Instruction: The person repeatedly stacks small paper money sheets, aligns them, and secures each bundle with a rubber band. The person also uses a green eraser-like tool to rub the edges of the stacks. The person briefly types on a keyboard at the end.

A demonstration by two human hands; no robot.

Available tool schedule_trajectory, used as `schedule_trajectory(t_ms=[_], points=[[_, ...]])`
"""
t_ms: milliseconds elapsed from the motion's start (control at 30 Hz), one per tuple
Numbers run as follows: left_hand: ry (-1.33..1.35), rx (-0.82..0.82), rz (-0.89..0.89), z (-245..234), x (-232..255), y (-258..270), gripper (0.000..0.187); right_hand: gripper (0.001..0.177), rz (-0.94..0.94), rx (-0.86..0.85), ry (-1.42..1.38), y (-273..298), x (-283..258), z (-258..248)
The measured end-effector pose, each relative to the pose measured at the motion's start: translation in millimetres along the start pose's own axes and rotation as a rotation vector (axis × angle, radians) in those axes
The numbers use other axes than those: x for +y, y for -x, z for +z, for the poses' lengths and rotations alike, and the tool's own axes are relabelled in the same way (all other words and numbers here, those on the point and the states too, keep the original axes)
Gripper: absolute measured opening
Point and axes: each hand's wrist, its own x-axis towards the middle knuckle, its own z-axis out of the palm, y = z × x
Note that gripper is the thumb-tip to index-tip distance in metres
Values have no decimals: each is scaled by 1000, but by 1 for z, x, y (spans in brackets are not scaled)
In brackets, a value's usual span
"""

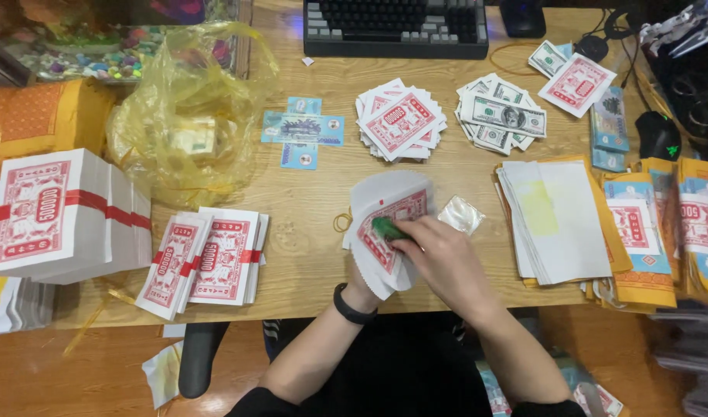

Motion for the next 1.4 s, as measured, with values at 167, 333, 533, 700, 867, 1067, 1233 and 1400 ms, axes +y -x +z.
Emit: schedule_trajectory(t_ms=[167,333,533,700,867,1067,1233,1400], points=[[-73,6,22,5,2,3,76,30,442,-66,-356,-9,2,-4],[-111,9,40,11,5,1,74,24,10,-197,54,-18,-10,-29],[-165,52,67,10,9,7,72,14,-49,-219,-6,-9,25,15],[-206,78,99,28,10,7,70,18,285,-106,-265,-13,22,18],[-181,29,187,49,10,15,63,27,242,186,-260,-15,5,15],[-359,-54,222,32,19,12,68,27,142,304,-92,-16,4,25],[-653,-108,277,26,43,17,53,24,70,424,103,-25,-7,4],[-872,86,452,18,43,13,14,26,35,384,177,-16,2,4]])
